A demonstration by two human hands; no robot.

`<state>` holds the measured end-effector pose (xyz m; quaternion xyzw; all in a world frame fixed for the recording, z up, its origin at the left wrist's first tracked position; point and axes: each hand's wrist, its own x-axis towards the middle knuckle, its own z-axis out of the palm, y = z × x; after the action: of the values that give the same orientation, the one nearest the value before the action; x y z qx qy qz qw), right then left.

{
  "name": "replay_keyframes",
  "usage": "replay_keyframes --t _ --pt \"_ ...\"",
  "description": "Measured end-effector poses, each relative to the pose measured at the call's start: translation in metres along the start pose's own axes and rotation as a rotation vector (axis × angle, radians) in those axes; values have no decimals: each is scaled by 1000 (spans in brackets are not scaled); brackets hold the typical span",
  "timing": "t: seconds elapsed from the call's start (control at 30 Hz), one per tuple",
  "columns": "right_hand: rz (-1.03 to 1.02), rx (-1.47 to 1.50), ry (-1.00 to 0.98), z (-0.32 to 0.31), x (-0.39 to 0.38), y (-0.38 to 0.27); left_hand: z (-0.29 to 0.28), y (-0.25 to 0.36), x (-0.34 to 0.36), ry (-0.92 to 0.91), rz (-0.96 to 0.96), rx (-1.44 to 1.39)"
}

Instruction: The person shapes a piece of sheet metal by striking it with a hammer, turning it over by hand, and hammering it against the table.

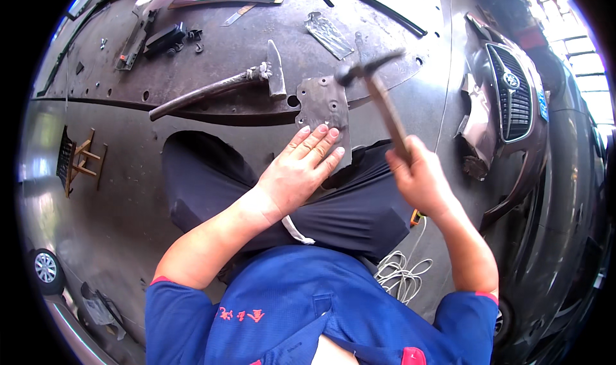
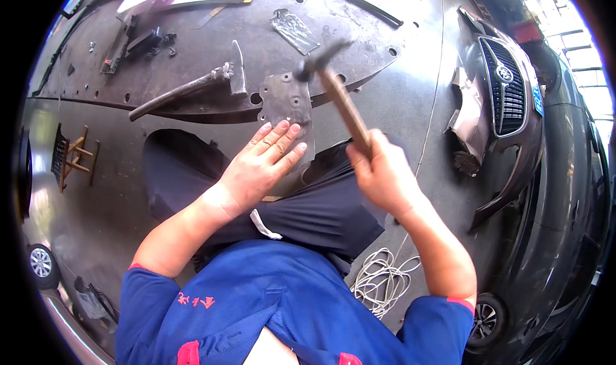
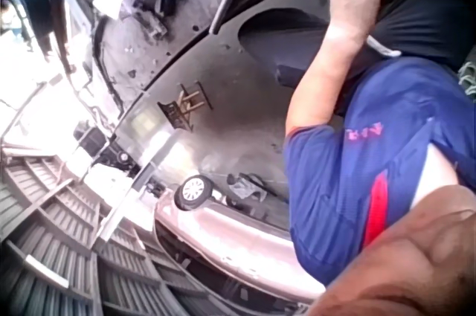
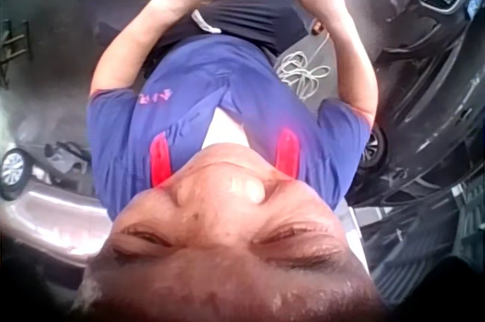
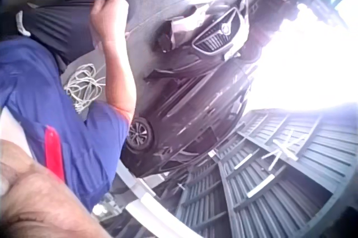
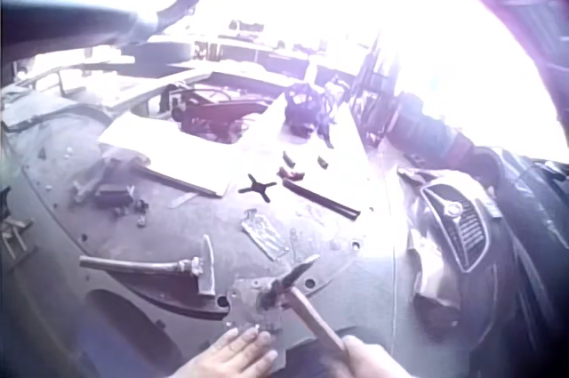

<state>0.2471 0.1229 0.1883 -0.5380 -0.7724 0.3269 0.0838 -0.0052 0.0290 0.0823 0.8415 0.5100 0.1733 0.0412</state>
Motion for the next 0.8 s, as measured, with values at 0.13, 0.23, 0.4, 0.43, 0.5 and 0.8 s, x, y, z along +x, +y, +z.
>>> replay_keyframes --t 0.13,0.23,0.4,0.43,0.5,0.8 --pt "-238 108 265 -34 -4 -44 -6 0 -6 -2 -19 17" --pt "-261 158 304 -13 -2 -13 -3 0 -2 15 9 36" --pt "-48 -46 107 -16 17 -21 -8 -6 5 25 -7 -24" --pt "-80 35 139 -22 15 -29 -11 -8 5 13 -6 11" --pt "-143 37 205 -23 17 -31 -11 -6 7 -1 20 33" --pt "-177 98 242 -24 25 -31 -12 -4 3 -32 7 21"
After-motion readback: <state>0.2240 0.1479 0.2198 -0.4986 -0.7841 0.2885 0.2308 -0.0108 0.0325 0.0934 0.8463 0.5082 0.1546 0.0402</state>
